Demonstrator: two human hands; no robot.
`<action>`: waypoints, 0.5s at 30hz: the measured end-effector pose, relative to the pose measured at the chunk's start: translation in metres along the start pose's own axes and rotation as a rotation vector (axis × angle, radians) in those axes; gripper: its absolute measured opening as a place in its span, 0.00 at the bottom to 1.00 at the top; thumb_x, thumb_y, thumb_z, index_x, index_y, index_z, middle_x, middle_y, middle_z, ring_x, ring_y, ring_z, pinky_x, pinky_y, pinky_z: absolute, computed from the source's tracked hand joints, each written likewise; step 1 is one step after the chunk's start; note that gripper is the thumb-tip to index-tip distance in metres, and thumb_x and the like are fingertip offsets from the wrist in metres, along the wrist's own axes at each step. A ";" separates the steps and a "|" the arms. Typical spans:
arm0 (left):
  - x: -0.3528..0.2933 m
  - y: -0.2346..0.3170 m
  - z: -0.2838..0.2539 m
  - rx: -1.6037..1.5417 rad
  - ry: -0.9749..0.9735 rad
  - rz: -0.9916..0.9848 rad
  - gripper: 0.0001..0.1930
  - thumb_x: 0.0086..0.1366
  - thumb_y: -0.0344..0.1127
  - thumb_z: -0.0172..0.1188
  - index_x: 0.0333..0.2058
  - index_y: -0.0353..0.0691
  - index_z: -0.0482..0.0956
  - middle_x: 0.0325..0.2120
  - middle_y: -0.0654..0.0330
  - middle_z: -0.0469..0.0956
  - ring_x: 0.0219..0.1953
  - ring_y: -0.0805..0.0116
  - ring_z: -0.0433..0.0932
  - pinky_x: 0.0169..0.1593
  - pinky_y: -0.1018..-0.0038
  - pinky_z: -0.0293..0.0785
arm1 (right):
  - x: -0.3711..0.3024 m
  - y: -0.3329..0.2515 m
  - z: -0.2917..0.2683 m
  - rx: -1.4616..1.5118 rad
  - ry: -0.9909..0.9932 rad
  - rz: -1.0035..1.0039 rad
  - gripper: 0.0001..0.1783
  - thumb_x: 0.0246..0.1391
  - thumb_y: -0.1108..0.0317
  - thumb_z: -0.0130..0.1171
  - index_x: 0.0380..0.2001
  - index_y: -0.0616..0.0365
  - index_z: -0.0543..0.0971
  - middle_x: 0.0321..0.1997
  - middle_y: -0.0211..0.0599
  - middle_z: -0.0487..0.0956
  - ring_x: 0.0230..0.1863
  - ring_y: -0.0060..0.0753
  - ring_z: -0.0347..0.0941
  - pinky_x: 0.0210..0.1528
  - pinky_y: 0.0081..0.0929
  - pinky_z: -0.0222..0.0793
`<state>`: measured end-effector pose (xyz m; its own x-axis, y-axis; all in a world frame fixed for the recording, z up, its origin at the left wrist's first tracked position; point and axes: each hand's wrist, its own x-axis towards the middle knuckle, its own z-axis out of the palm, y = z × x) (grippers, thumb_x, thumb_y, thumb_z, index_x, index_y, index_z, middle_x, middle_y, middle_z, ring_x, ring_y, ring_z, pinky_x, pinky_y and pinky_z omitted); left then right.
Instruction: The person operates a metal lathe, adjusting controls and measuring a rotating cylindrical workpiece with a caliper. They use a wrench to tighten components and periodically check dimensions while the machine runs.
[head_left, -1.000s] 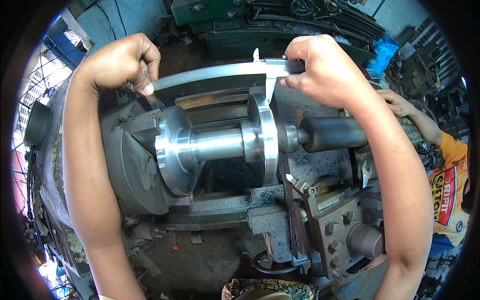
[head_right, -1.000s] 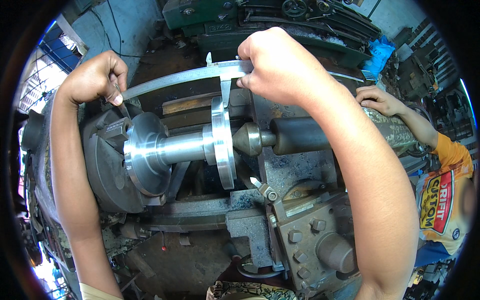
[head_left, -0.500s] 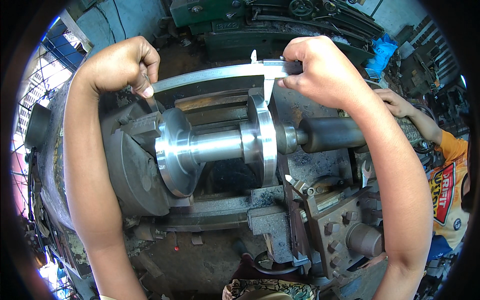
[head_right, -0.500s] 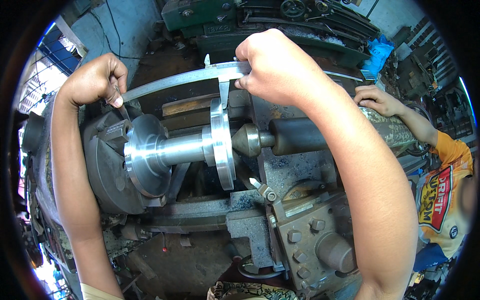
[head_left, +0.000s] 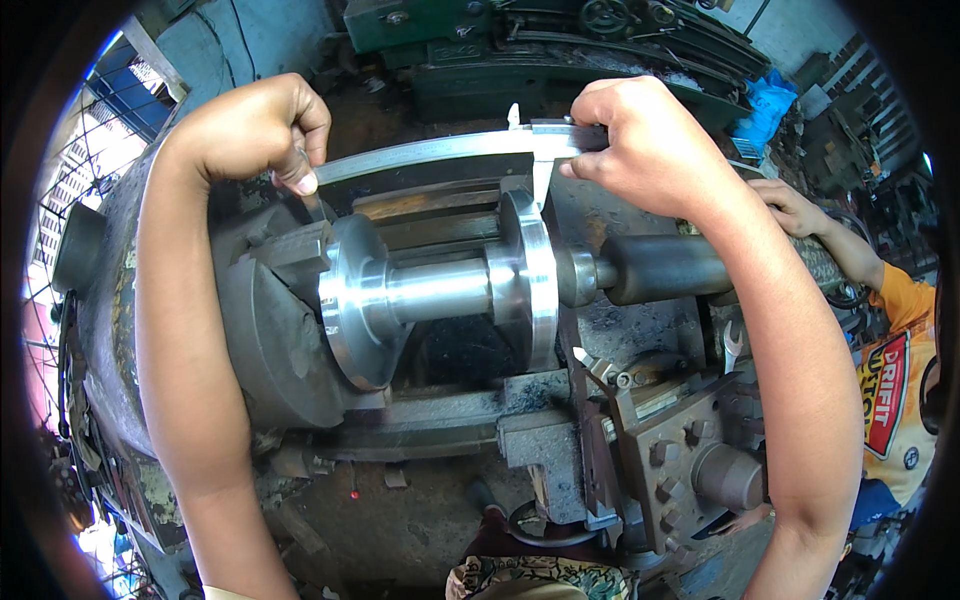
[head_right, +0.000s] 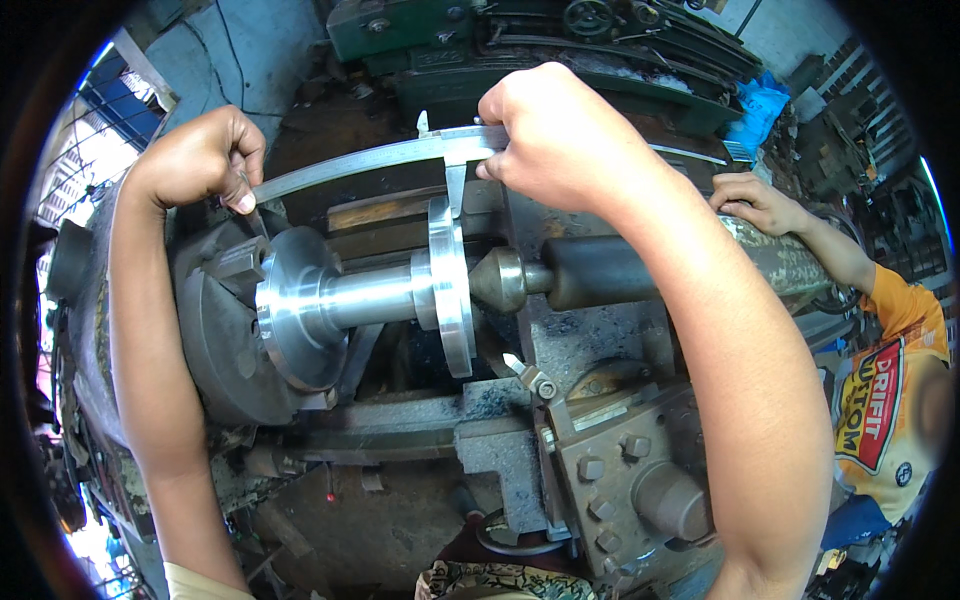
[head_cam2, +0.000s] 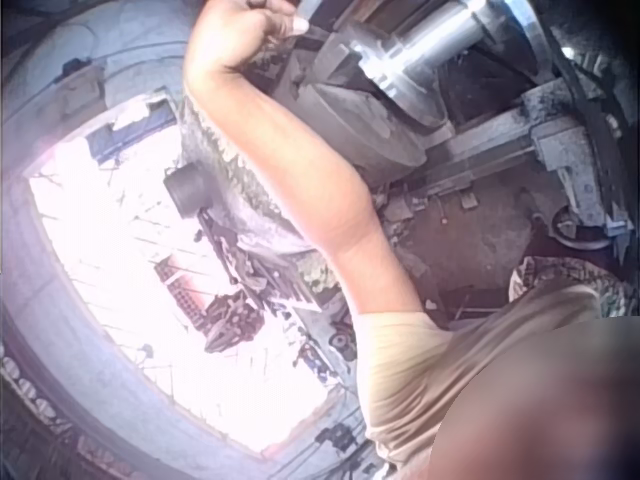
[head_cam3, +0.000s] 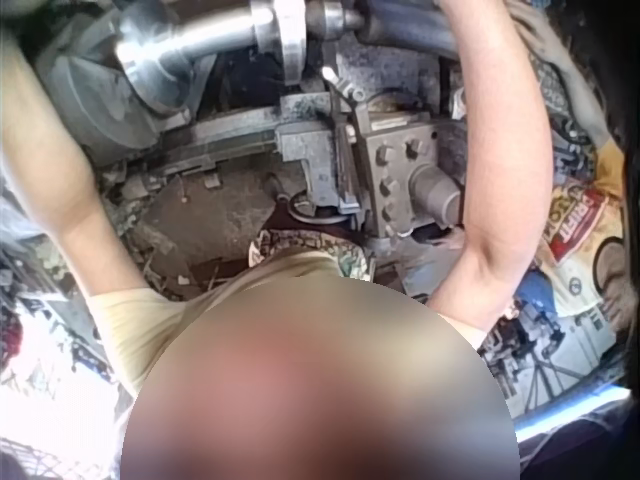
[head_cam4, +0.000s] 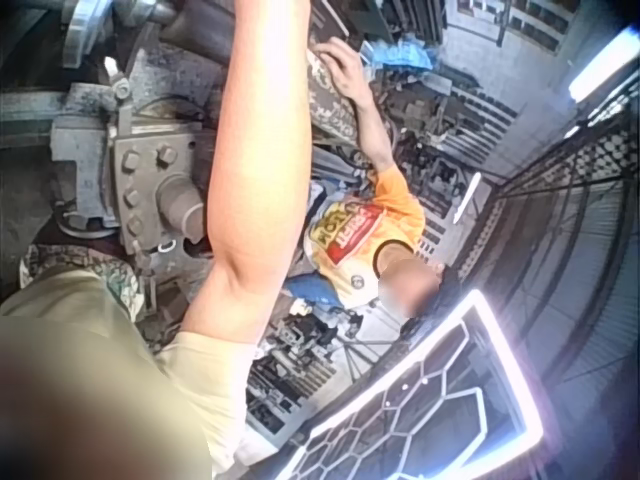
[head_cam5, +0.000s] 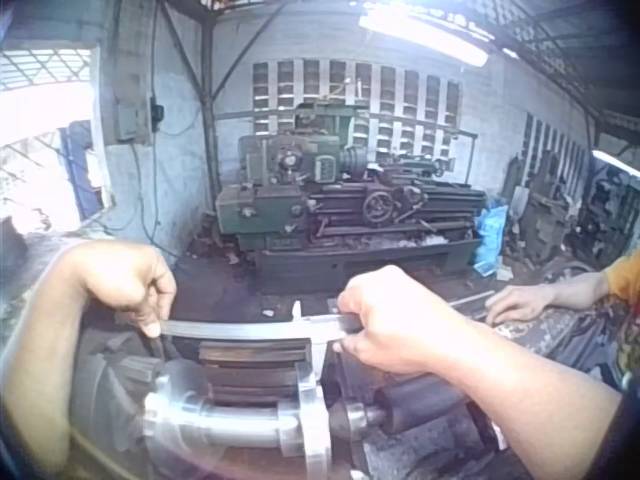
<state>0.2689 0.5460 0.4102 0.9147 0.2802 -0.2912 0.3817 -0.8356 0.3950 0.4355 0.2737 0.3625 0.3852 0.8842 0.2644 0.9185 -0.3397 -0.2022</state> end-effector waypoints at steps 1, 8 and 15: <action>0.000 0.000 -0.001 0.004 -0.014 0.013 0.13 0.34 0.22 0.73 0.23 0.30 0.81 0.14 0.64 0.74 0.19 0.75 0.71 0.26 0.74 0.66 | 0.000 0.000 -0.001 0.009 -0.003 -0.004 0.14 0.43 0.69 0.73 0.31 0.68 0.84 0.28 0.53 0.82 0.33 0.49 0.81 0.39 0.37 0.77; 0.000 0.000 0.000 -0.001 -0.024 0.007 0.12 0.36 0.20 0.73 0.24 0.30 0.82 0.15 0.62 0.76 0.19 0.74 0.74 0.26 0.74 0.69 | 0.004 -0.001 -0.004 0.005 -0.046 0.004 0.15 0.42 0.68 0.74 0.31 0.68 0.84 0.29 0.54 0.82 0.33 0.51 0.81 0.39 0.38 0.76; 0.001 -0.002 -0.004 -0.029 -0.092 0.032 0.12 0.39 0.21 0.73 0.26 0.29 0.82 0.17 0.60 0.78 0.20 0.74 0.76 0.27 0.74 0.71 | 0.004 0.001 -0.002 0.048 -0.008 -0.044 0.14 0.39 0.70 0.73 0.27 0.69 0.81 0.27 0.51 0.80 0.32 0.50 0.79 0.37 0.38 0.74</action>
<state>0.2694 0.5495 0.4129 0.9112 0.2077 -0.3559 0.3570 -0.8291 0.4303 0.4386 0.2762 0.3655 0.3437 0.9005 0.2665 0.9292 -0.2850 -0.2355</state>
